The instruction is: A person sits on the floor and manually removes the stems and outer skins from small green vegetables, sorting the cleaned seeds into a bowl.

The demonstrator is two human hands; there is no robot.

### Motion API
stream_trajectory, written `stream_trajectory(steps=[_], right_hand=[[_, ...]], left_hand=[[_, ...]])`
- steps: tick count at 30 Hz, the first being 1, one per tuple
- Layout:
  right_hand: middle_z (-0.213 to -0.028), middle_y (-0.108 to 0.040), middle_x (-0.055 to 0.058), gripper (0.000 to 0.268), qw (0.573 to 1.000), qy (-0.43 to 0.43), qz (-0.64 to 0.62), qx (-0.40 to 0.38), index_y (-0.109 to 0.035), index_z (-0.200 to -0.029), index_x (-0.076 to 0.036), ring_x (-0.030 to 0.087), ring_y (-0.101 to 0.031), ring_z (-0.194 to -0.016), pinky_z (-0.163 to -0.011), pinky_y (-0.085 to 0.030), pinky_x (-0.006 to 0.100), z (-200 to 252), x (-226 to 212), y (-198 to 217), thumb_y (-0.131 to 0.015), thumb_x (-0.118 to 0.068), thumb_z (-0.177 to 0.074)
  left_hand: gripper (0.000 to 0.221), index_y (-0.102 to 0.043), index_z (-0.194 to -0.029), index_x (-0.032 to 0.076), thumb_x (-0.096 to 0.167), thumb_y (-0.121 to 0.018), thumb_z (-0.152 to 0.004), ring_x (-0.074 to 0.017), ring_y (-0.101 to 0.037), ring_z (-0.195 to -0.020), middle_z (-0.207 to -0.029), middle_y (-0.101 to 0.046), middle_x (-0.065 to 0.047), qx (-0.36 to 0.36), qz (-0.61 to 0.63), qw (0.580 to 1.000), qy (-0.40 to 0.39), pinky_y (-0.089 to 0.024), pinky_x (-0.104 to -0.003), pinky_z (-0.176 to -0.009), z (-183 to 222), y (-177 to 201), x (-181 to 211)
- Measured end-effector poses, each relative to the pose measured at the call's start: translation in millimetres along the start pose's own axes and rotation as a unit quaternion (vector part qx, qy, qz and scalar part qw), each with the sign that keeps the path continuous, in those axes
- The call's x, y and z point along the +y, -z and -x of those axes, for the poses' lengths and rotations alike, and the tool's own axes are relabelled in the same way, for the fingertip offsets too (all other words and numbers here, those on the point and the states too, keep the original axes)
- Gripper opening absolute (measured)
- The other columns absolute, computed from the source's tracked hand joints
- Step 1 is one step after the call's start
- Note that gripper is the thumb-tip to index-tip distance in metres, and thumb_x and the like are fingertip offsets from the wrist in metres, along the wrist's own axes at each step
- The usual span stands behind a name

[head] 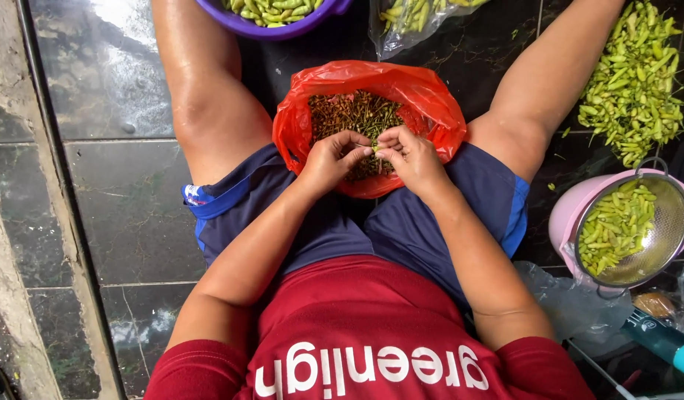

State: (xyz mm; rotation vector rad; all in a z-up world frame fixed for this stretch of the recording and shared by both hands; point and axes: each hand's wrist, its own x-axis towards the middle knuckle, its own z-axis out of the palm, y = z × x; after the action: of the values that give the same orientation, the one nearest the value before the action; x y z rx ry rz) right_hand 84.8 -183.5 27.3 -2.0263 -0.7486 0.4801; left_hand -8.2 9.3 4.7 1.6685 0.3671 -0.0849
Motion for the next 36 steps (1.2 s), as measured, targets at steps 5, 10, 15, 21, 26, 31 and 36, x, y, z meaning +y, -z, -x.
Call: stream_trajectory(steps=[5,10,15,21,26,31,36], right_hand=[[-0.093,-0.076,0.009,0.011,0.999,0.028,-0.034,-0.004,-0.076,-0.104,-0.01,0.029,-0.074,-0.091,-0.079,-0.059,0.041,-3,-3,-1,-0.078,-0.015,-0.094],[-0.076,-0.072,0.005,0.01,0.992,-0.018,-0.125,-0.009,-0.077,-0.107,-0.008,0.014,-0.07,-0.074,-0.071,-0.059,0.032,0,1,-5,-0.075,-0.013,-0.098],[-0.079,-0.072,0.001,0.012,0.926,-0.123,-0.352,-0.055,-0.072,-0.108,0.0,0.005,-0.068,-0.073,-0.072,-0.062,0.023,3,2,-4,-0.071,-0.003,-0.096],[-0.086,-0.072,0.009,0.017,0.877,-0.182,-0.439,-0.07,-0.067,-0.115,-0.001,0.01,-0.072,-0.071,-0.066,-0.063,0.023,0,15,-7,-0.068,-0.002,-0.098],[-0.094,-0.072,0.008,0.024,0.938,-0.175,-0.293,-0.064,-0.065,-0.121,-0.002,0.006,-0.068,-0.075,-0.063,-0.058,0.018,-54,1,10,-0.068,-0.012,-0.1],[-0.11,-0.07,0.015,0.036,0.946,-0.082,-0.311,-0.027,-0.056,-0.138,-0.004,0.017,-0.072,-0.087,-0.074,-0.064,0.029,-151,-86,24,-0.066,-0.016,-0.105],[-0.147,-0.041,0.012,0.065,0.946,-0.03,0.191,0.262,-0.046,-0.148,-0.017,0.04,-0.046,-0.136,-0.107,-0.044,0.06,-224,-59,40,-0.084,-0.024,-0.096]], left_hand=[[0.013,-0.079,-0.1,0.012,0.023,-0.08,-0.093,-0.0155,-0.071,-0.083,-0.084,-0.075,-0.005,-0.004,0.073,0.997,-0.002,-0.056,-0.031,-0.08,-7,-6,-13],[0.009,-0.078,-0.1,0.007,0.014,-0.078,-0.095,-0.0074,-0.066,-0.08,-0.081,-0.073,-0.002,-0.031,0.195,0.98,0.042,-0.055,-0.025,-0.08,-2,0,-2],[0.005,-0.077,-0.097,0.005,0.01,-0.076,-0.095,-0.0058,-0.059,-0.08,-0.081,-0.069,0.0,-0.086,0.279,0.954,0.063,-0.051,-0.022,-0.079,7,5,18],[0.011,-0.075,-0.098,0.006,0.017,-0.074,-0.098,-0.0077,-0.062,-0.075,-0.079,-0.07,-0.001,-0.066,0.257,0.963,0.057,-0.051,-0.022,-0.076,3,3,12],[0.016,-0.076,-0.098,0.004,0.018,-0.077,-0.092,-0.0301,-0.072,-0.09,-0.089,-0.076,-0.017,-0.003,-0.016,1.0,0.018,-0.055,-0.041,-0.084,-7,4,-30],[0.018,-0.078,-0.097,0.017,0.033,-0.074,-0.091,-0.0287,-0.075,-0.095,-0.092,-0.077,-0.007,-0.032,-0.135,0.989,0.056,-0.057,-0.04,-0.084,-9,1,-27],[0.019,-0.077,-0.096,0.014,0.031,-0.073,-0.091,-0.0327,-0.074,-0.093,-0.09,-0.077,-0.011,-0.032,-0.144,0.988,0.035,-0.057,-0.042,-0.083,-6,11,-18]])
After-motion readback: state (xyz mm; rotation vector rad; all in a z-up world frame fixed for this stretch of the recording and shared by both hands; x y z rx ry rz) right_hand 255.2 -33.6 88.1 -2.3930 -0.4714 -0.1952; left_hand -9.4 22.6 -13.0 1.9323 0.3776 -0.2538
